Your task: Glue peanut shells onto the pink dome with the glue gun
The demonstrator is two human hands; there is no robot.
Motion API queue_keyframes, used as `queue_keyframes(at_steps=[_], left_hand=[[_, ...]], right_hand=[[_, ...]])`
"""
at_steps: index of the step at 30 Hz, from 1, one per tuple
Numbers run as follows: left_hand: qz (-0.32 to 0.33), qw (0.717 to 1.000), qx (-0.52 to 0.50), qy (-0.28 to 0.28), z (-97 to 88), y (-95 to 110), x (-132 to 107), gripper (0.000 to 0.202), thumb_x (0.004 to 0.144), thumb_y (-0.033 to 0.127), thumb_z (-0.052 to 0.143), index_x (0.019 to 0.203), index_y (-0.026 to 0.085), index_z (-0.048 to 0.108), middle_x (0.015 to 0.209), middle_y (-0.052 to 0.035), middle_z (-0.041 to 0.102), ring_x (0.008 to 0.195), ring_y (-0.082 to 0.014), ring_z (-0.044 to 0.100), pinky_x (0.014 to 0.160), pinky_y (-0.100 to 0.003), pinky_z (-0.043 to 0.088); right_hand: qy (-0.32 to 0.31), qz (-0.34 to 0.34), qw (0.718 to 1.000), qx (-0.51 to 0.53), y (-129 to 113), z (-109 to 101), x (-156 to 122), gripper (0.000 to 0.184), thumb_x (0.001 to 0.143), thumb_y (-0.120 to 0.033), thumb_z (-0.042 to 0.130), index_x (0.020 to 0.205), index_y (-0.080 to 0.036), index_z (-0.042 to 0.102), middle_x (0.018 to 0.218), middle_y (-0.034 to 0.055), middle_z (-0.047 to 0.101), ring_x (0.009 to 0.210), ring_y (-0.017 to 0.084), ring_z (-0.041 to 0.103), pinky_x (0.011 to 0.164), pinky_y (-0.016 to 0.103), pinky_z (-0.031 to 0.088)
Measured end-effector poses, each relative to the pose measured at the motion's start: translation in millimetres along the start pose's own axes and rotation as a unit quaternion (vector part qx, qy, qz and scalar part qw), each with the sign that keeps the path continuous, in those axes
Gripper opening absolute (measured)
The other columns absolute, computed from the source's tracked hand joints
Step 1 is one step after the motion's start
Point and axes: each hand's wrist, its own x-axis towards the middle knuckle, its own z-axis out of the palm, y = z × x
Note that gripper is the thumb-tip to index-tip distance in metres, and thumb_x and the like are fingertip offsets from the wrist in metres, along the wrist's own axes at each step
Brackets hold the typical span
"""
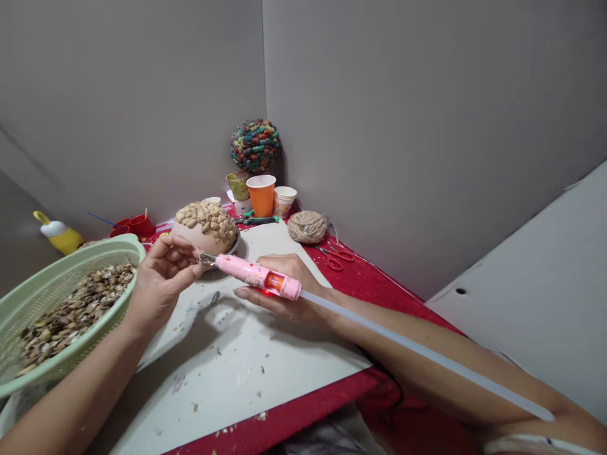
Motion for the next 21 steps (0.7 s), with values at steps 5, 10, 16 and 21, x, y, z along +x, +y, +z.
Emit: queue_keyframes(at_steps=[5,10,16,21], left_hand=[[0.001,1.0,-0.004,0.005,1.0,1.9,-1.0,0.035,0.068,0.017,0.088,0.092,0.021,0.064,0.086,0.0008,0.07,0.078,-0.0109,0.066,0.075,-0.021,0.056],[0.001,1.0,-0.027,-0.004,0.2,1.9,-0.8,0.034,0.068,0.015,0.088,0.093,0.02,0.065,0.086,0.0007,0.071,0.078,-0.0093,0.066,0.078,-0.019,0.057],[0.012,0.999,-0.034,0.003,-1.5,-1.6,0.9,0.036,0.068,0.013,0.088,0.096,0.02,0.066,0.088,0.0009,0.07,0.08,-0.0087,0.066,0.079,-0.018,0.058],[0.016,0.999,-0.04,0.008,-1.6,-1.4,1.2,0.038,0.066,0.013,0.088,0.096,0.021,0.067,0.088,0.0009,0.069,0.08,-0.0093,0.066,0.077,-0.019,0.059]], right_hand=[[0.0,0.006,1.0,-0.008,-0.6,-0.8,-0.3,0.035,0.095,-0.035,0.063,0.068,-0.019,0.047,0.062,-0.0041,0.047,0.053,0.009,0.039,0.053,0.027,0.03],[0.002,0.001,1.0,-0.016,-1.7,-1.4,0.3,0.036,0.096,-0.035,0.063,0.067,-0.018,0.047,0.061,-0.0045,0.046,0.054,0.008,0.037,0.054,0.026,0.029],[0.001,0.006,1.0,-0.005,-2.2,-0.8,-0.4,0.036,0.096,-0.035,0.062,0.067,-0.019,0.047,0.061,-0.0043,0.045,0.054,0.009,0.039,0.054,0.027,0.029],[-0.008,0.024,1.0,0.019,-3.6,-1.7,-0.4,0.036,0.095,-0.034,0.063,0.067,-0.018,0.047,0.062,-0.0047,0.045,0.053,0.008,0.039,0.054,0.025,0.029]])
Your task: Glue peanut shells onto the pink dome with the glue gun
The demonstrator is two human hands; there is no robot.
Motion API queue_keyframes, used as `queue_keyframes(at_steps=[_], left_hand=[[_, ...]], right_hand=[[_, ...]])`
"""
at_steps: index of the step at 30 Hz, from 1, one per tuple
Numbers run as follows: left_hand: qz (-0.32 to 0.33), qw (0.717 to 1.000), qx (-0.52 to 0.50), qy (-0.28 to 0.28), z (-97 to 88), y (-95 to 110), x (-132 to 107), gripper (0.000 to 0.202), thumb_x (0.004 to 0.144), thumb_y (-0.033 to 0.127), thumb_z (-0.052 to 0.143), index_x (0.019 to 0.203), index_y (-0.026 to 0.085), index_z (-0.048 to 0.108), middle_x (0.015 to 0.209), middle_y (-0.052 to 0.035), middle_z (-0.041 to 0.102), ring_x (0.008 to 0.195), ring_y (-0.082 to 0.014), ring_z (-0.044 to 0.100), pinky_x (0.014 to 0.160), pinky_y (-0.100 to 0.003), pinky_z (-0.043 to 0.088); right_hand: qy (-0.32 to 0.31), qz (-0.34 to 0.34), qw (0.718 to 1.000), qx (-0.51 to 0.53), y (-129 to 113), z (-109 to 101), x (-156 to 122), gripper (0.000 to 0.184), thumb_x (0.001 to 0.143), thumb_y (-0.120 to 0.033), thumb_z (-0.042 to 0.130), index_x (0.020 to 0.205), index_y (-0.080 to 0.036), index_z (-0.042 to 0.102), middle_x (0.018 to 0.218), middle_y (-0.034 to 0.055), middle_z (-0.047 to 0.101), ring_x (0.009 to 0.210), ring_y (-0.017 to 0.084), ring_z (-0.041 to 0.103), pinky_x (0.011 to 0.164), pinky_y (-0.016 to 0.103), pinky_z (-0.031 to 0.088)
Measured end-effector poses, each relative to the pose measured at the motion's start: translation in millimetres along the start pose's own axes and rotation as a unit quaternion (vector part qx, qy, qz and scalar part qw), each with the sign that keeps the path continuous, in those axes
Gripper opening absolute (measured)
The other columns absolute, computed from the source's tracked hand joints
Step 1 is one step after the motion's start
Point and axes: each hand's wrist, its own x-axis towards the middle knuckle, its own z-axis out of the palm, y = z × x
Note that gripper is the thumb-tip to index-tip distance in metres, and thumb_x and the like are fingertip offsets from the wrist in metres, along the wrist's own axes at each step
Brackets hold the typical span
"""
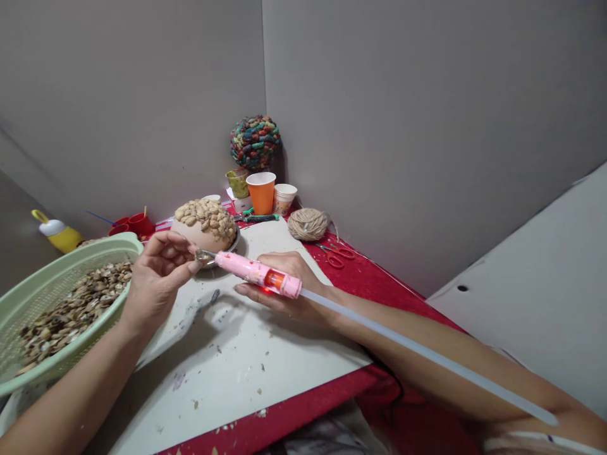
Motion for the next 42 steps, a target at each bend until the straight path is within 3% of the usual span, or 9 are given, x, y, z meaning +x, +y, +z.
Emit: queue_keyframes(at_steps=[19,28,36,42], left_hand=[[0.025,1.0,-0.008,0.013,2.3,2.8,1.7,0.036,0.066,0.011,0.088,0.094,0.021,0.069,0.088,0.0011,0.07,0.08,-0.0093,0.066,0.079,-0.02,0.059],[0.027,0.999,0.001,0.031,3.4,2.9,3.2,0.037,0.064,0.013,0.09,0.093,0.02,0.067,0.085,0.0014,0.071,0.078,-0.0089,0.066,0.077,-0.019,0.057],[0.027,0.998,0.05,0.005,-0.6,-3.2,-0.3,0.035,0.07,0.012,0.087,0.097,0.022,0.066,0.089,0.0007,0.072,0.08,-0.0098,0.066,0.077,-0.019,0.055],[0.02,0.996,0.088,0.015,1.0,-6.1,0.1,0.036,0.069,0.016,0.086,0.097,0.022,0.064,0.089,0.0002,0.071,0.08,-0.0116,0.067,0.077,-0.022,0.055]], right_hand=[[-0.009,0.023,1.0,-0.016,-1.1,-0.2,-1.0,0.038,0.096,-0.036,0.06,0.066,-0.019,0.044,0.061,-0.0044,0.045,0.054,0.009,0.041,0.055,0.026,0.031],[-0.002,-0.008,1.0,-0.03,0.2,1.1,-1.7,0.038,0.096,-0.034,0.061,0.065,-0.019,0.045,0.06,-0.0043,0.045,0.055,0.009,0.04,0.055,0.026,0.03],[0.008,-0.017,0.999,-0.027,4.7,7.1,-1.1,0.038,0.096,-0.04,0.06,0.067,-0.019,0.047,0.062,-0.0028,0.048,0.056,0.01,0.043,0.056,0.026,0.033],[0.022,-0.048,0.998,-0.024,5.9,11.2,-1.8,0.035,0.096,-0.036,0.06,0.069,-0.02,0.046,0.063,-0.0033,0.046,0.057,0.01,0.043,0.056,0.024,0.036]])
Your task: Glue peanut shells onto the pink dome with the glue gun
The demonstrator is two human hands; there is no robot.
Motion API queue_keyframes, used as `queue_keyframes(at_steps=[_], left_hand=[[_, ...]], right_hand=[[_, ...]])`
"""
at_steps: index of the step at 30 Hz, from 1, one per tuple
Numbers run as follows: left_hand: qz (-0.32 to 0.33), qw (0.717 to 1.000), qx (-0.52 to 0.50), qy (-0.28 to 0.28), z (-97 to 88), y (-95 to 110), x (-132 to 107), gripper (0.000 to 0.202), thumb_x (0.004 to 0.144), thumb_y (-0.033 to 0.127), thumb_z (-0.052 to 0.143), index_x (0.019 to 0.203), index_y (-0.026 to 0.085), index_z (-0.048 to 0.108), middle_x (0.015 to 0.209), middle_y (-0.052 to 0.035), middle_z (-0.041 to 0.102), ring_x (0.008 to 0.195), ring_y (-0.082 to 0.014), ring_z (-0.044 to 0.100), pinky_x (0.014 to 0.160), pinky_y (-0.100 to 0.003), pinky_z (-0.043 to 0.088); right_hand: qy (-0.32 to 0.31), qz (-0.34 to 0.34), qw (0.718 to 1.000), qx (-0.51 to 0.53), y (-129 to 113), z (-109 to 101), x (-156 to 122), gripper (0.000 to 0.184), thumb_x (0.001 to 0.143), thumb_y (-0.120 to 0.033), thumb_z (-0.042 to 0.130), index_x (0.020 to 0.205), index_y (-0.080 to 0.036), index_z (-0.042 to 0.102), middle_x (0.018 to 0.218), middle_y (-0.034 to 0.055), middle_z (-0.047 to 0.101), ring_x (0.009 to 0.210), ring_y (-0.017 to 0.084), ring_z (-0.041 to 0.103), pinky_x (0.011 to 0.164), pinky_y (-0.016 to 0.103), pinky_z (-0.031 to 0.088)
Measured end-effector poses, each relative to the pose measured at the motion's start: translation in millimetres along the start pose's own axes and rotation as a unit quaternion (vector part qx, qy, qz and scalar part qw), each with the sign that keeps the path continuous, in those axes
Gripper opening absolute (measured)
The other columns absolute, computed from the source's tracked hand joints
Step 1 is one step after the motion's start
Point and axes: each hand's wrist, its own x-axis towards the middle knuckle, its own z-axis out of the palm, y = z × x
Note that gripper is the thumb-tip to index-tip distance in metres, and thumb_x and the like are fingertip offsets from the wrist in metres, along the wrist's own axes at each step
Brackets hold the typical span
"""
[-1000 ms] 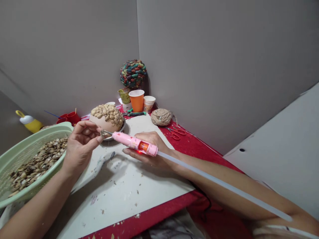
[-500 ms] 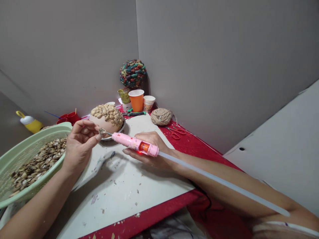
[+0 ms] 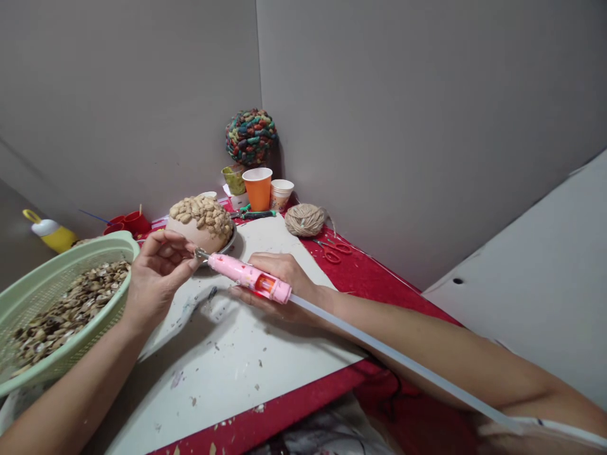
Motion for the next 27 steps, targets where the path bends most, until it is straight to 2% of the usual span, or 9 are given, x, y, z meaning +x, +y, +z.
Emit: queue_keyframes(at_steps=[4,10,17,27], left_hand=[[-0.003,1.0,-0.002,-0.001,1.7,0.6,-0.6,0.036,0.07,0.017,0.086,0.097,0.022,0.063,0.088,0.0007,0.071,0.08,-0.0109,0.067,0.078,-0.021,0.054],[-0.003,1.0,0.012,0.003,2.6,1.8,-0.9,0.035,0.069,0.019,0.086,0.095,0.022,0.063,0.087,0.0001,0.07,0.078,-0.0128,0.067,0.077,-0.024,0.055],[-0.007,1.0,-0.008,-0.003,2.7,2.1,-1.2,0.036,0.069,0.016,0.087,0.095,0.022,0.064,0.087,0.0014,0.071,0.08,-0.0101,0.066,0.077,-0.02,0.054],[-0.009,1.0,-0.024,-0.001,2.2,2.1,-2.0,0.035,0.069,0.015,0.087,0.096,0.022,0.066,0.087,0.0011,0.072,0.079,-0.0104,0.066,0.078,-0.02,0.055]], right_hand=[[0.008,-0.002,1.0,0.008,-2.0,-1.4,0.1,0.034,0.095,-0.035,0.061,0.069,-0.02,0.045,0.064,-0.0031,0.047,0.058,0.011,0.043,0.057,0.024,0.037],[0.002,-0.025,1.0,0.009,1.9,0.1,0.1,0.029,0.095,-0.034,0.061,0.072,-0.019,0.052,0.069,0.0013,0.057,0.066,0.014,0.052,0.063,0.026,0.043],[0.009,-0.037,0.999,-0.014,0.8,-0.5,1.5,0.031,0.096,-0.031,0.059,0.069,-0.02,0.048,0.065,-0.0013,0.05,0.06,0.013,0.046,0.058,0.026,0.04],[-0.009,-0.037,0.999,-0.024,1.5,-0.9,-0.3,0.03,0.096,-0.032,0.061,0.07,-0.019,0.051,0.066,-0.0006,0.053,0.062,0.012,0.047,0.061,0.025,0.039]])
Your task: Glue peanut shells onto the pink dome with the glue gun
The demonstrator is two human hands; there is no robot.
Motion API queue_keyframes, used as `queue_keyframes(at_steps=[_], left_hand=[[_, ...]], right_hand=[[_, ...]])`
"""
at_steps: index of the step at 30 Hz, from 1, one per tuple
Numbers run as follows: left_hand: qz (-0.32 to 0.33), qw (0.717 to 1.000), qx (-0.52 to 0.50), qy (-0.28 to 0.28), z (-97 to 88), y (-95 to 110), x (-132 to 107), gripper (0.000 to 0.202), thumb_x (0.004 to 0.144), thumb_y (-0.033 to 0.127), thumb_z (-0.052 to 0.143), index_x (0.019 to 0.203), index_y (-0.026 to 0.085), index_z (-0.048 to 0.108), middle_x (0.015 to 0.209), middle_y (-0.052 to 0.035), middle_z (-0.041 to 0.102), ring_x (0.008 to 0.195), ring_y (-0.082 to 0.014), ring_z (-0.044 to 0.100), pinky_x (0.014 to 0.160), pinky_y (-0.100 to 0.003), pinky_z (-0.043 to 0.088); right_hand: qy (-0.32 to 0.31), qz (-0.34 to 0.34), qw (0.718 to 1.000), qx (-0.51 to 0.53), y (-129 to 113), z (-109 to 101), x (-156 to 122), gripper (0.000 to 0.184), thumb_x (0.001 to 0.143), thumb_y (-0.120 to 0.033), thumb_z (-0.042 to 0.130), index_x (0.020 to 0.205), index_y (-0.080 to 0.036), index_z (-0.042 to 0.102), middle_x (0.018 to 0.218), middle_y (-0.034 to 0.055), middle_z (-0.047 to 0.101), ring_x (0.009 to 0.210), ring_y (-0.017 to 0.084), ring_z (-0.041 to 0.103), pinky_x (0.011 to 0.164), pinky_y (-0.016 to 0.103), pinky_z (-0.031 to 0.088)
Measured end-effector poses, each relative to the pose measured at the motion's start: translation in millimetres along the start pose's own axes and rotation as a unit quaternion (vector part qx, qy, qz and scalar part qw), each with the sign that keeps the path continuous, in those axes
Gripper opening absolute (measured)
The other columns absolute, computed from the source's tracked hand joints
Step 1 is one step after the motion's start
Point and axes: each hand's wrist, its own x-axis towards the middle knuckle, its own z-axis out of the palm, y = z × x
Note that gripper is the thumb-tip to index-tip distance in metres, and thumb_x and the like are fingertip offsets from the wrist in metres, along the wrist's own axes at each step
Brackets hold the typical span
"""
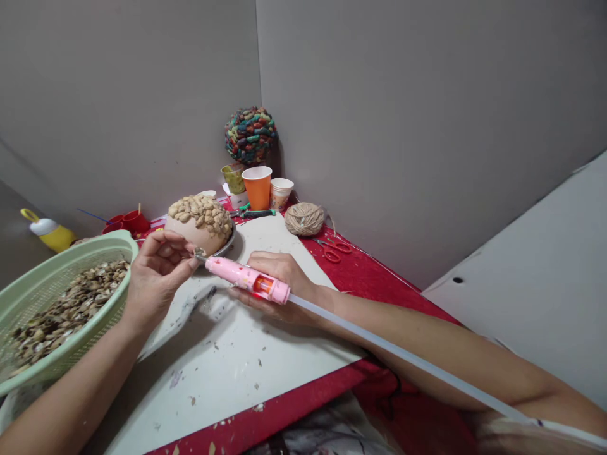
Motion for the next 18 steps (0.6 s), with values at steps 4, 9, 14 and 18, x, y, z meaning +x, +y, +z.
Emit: queue_keyframes(at_steps=[4,9,14,18], left_hand=[[-0.002,1.0,0.003,0.003,1.2,0.6,-0.1,0.035,0.069,0.014,0.087,0.096,0.022,0.065,0.087,0.0011,0.072,0.081,-0.0103,0.066,0.079,-0.019,0.054],[0.008,1.0,0.01,0.01,2.3,0.7,0.1,0.034,0.07,0.013,0.087,0.094,0.022,0.065,0.086,0.0012,0.072,0.079,-0.0103,0.066,0.076,-0.019,0.055],[0.01,1.0,0.004,0.012,0.5,-1.2,0.3,0.034,0.07,0.014,0.086,0.096,0.023,0.066,0.088,0.0009,0.072,0.08,-0.0104,0.066,0.079,-0.02,0.054],[0.018,1.0,-0.004,0.013,-0.8,-2.0,1.4,0.033,0.071,0.012,0.085,0.096,0.022,0.065,0.089,0.0009,0.072,0.083,-0.0098,0.066,0.08,-0.018,0.054]], right_hand=[[-0.004,0.018,1.0,0.0,-0.6,0.7,-0.2,0.033,0.097,-0.035,0.059,0.069,-0.019,0.051,0.065,-0.0005,0.053,0.061,0.012,0.047,0.06,0.025,0.038],[-0.007,0.028,1.0,-0.001,-2.7,0.3,0.1,0.036,0.099,-0.037,0.056,0.068,-0.018,0.051,0.064,-0.0004,0.052,0.06,0.012,0.047,0.06,0.026,0.036],[-0.007,0.046,0.999,0.011,-4.2,0.6,-0.2,0.037,0.098,-0.038,0.057,0.067,-0.02,0.048,0.063,-0.0012,0.051,0.059,0.012,0.046,0.059,0.026,0.036],[-0.008,0.042,0.999,0.003,-4.9,0.8,0.2,0.037,0.1,-0.038,0.054,0.067,-0.02,0.049,0.063,-0.0004,0.052,0.059,0.013,0.046,0.059,0.028,0.037]])
